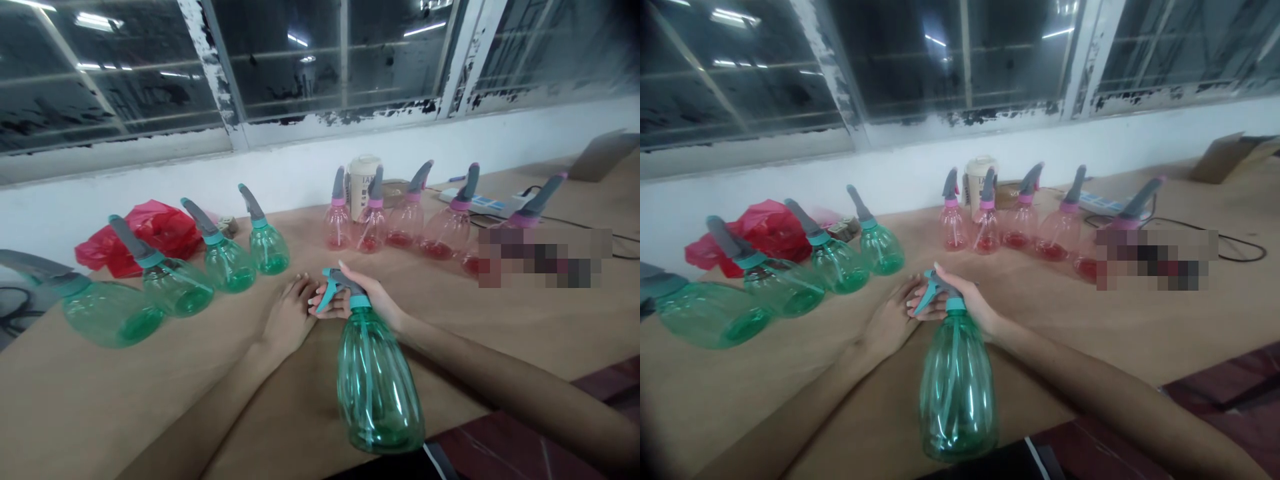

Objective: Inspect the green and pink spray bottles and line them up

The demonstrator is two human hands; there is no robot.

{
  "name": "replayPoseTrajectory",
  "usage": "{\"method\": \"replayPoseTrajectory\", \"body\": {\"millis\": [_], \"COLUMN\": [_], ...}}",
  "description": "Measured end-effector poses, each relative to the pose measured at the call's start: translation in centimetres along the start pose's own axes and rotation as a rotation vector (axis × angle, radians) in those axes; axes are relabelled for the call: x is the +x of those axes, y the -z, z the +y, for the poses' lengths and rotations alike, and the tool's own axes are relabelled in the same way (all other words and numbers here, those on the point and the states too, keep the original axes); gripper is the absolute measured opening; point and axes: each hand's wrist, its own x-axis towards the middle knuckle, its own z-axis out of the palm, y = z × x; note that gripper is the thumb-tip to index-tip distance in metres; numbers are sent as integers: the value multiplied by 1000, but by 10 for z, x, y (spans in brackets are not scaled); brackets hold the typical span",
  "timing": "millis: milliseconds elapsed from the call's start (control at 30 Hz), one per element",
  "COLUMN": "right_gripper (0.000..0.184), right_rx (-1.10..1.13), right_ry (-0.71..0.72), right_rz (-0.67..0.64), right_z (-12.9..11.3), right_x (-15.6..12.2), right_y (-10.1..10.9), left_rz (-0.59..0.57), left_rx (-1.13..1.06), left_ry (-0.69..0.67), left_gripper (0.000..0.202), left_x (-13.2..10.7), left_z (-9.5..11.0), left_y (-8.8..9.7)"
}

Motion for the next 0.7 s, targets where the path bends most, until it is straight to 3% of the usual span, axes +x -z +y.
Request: {"method": "replayPoseTrajectory", "body": {"millis": [367,567,700], "right_gripper": [40,39,36], "right_rx": [-125,10,63], "right_ry": [78,27,26], "right_rz": [-60,108,141], "right_z": [3,-1,-4], "right_x": [-8,1,5], "right_y": [-6,3,9], "left_rz": [-14,-6,-4], "left_rx": [-61,8,29], "left_ry": [70,56,93], "left_gripper": [31,36,38], "left_x": [0,0,0], "left_z": [8,5,7], "left_y": [8,3,4]}}
